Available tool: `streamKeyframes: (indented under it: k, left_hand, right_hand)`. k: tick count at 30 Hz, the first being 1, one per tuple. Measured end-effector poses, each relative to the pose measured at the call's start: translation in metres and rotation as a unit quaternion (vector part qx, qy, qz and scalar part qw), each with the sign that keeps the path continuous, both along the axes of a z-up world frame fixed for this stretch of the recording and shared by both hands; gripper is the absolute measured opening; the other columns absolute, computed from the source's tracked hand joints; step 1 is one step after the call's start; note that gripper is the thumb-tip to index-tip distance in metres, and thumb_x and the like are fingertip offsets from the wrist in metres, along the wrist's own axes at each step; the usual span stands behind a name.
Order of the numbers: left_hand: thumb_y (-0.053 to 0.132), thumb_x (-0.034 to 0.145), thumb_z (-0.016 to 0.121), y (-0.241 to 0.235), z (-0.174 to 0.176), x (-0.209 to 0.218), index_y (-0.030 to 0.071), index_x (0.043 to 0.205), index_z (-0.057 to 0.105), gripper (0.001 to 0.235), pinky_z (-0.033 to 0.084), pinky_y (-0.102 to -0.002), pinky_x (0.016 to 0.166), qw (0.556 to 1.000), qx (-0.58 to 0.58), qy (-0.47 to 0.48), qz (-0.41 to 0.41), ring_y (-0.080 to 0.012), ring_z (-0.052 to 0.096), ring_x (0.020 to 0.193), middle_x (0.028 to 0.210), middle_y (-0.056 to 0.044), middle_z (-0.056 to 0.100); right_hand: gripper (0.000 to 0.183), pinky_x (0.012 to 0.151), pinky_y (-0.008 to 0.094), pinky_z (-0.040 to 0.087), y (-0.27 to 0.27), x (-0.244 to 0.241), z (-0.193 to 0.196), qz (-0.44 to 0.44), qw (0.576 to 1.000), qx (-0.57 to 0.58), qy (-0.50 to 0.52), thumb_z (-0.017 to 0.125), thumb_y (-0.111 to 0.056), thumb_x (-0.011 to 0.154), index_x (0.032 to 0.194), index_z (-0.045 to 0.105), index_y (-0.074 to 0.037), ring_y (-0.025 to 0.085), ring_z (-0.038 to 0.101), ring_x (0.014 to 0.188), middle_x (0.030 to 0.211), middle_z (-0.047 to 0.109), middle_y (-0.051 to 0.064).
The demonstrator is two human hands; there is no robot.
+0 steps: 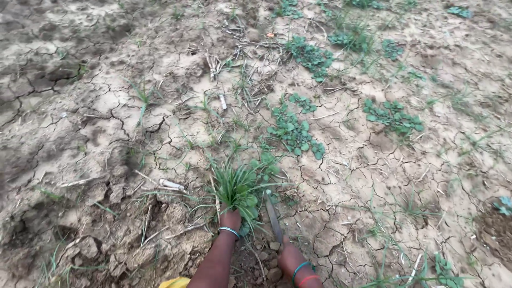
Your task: Harvesting grass using a sickle in a field.
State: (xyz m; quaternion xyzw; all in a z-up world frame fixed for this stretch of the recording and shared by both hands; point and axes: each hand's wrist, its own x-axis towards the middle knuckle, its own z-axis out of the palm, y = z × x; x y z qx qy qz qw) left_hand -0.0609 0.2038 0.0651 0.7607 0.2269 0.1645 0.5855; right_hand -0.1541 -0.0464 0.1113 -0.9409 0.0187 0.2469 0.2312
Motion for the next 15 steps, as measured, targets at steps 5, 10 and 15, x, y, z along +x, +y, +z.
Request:
streamKeyframes:
  k: [5,10,15]
  left_hand:
    - [0.011,0.084,0.070,0.005,0.014,0.004,0.000,0.112,0.068,0.030,0.054,-0.045,0.087,0.999,0.008,-0.011,-0.046,-0.0408,0.071,0.100,0.106,-0.022,0.075]
    - [0.015,0.088,0.070,0.013,-0.032,0.018,0.001,0.108,0.070,0.025,0.052,-0.046,0.091,0.983,0.156,0.036,-0.091,-0.0417,0.068,0.103,0.106,-0.023,0.074]
    - [0.019,0.091,0.070,0.024,-0.084,0.025,0.002,0.105,0.072,0.022,0.050,-0.046,0.094,0.948,0.273,0.090,-0.139,-0.0424,0.066,0.105,0.106,-0.024,0.073]
  right_hand:
    - [0.061,0.092,0.054,0.052,-0.027,-0.007,-0.036,0.027,0.998,0.027,-0.051,0.061,-0.017,0.090,0.145,0.038,-0.003,0.049,0.066,0.104,0.113,0.067,0.032]
    - [0.069,0.094,0.052,0.053,-0.055,-0.011,-0.079,0.026,0.999,-0.006,-0.024,0.062,-0.022,0.089,0.152,0.035,-0.016,0.043,0.068,0.106,0.110,0.069,0.026]
    - [0.061,0.099,0.050,0.052,-0.038,-0.005,-0.073,0.002,0.997,-0.038,0.061,0.052,-0.021,0.095,0.154,0.036,-0.018,0.039,0.070,0.113,0.113,0.072,0.024]
